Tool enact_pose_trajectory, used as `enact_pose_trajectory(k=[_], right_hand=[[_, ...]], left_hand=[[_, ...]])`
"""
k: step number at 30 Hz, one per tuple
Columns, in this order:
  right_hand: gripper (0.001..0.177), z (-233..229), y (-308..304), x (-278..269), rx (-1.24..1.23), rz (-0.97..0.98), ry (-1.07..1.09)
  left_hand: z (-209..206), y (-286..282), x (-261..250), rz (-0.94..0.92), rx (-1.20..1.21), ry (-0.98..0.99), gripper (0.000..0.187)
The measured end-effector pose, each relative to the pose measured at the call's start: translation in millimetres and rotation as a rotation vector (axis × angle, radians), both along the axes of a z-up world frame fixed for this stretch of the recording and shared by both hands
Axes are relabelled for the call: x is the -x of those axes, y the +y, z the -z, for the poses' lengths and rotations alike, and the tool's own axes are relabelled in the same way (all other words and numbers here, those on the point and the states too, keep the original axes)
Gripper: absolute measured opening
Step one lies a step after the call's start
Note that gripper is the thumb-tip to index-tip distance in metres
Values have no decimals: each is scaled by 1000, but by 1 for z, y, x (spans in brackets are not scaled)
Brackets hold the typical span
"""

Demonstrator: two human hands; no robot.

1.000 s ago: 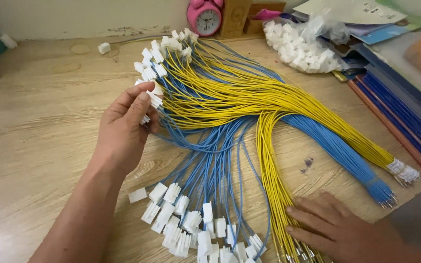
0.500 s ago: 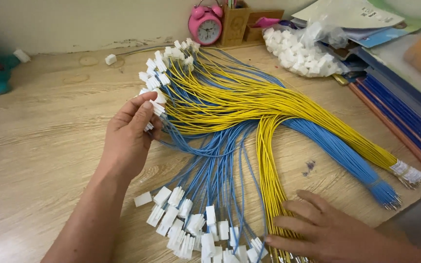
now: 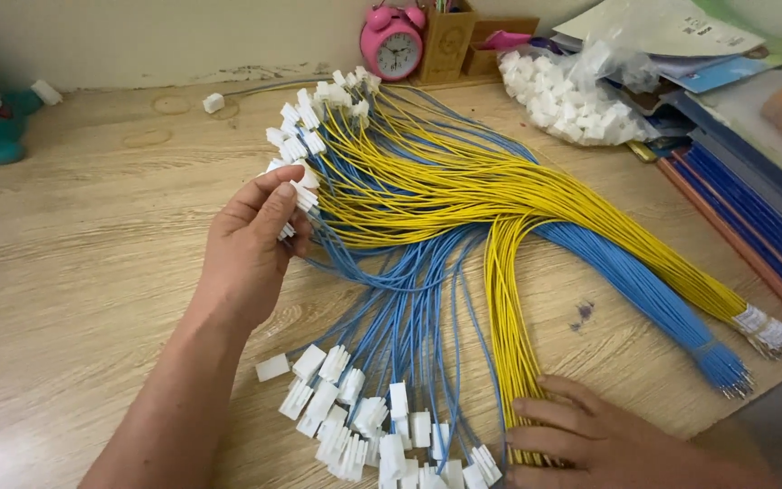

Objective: The person repeatedly picks up yellow and blue fiber optic cables and white plastic connectors from a wooden desk, aligns the connector with the cable end, and presses them together. The person handles the cables one at a time, occasionally repositioning the bundle on the desk.

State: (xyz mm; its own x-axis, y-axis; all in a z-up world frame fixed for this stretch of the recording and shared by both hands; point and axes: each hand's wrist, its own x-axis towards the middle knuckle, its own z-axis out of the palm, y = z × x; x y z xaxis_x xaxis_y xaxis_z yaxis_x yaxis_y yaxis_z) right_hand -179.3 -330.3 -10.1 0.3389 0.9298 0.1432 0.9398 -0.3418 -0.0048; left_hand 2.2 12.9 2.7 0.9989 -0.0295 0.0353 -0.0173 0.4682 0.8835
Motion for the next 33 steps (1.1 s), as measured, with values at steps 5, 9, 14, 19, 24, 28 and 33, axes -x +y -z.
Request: enact_pose_trajectory(k=[5,9,14,19,24,28,33], right_hand=[[31,10,-13,1,-88,-25,118],[25,17,-24,-3,-73,-73,264],[30,44,-49,4,-77,64,346],[29,13,-43,-19,-172,33,379],[4,-60,39,-45,-825,188,393],[10,-85,120,-71,-782,273,330],[26,-60,168,-83,-700,299,215]], left_hand=[[3,0,-1,-1,4,-8,22],[1,0,-1,-2,-18,7,24],[-2,0,1,-13,-22,34,23],[2,-2,-3,-30,-15,21,24],[11,-2,-8,-5,49,11,23],[7,0,-9,-24,12,11,23],[10,-1,-8,9,66,42,25]])
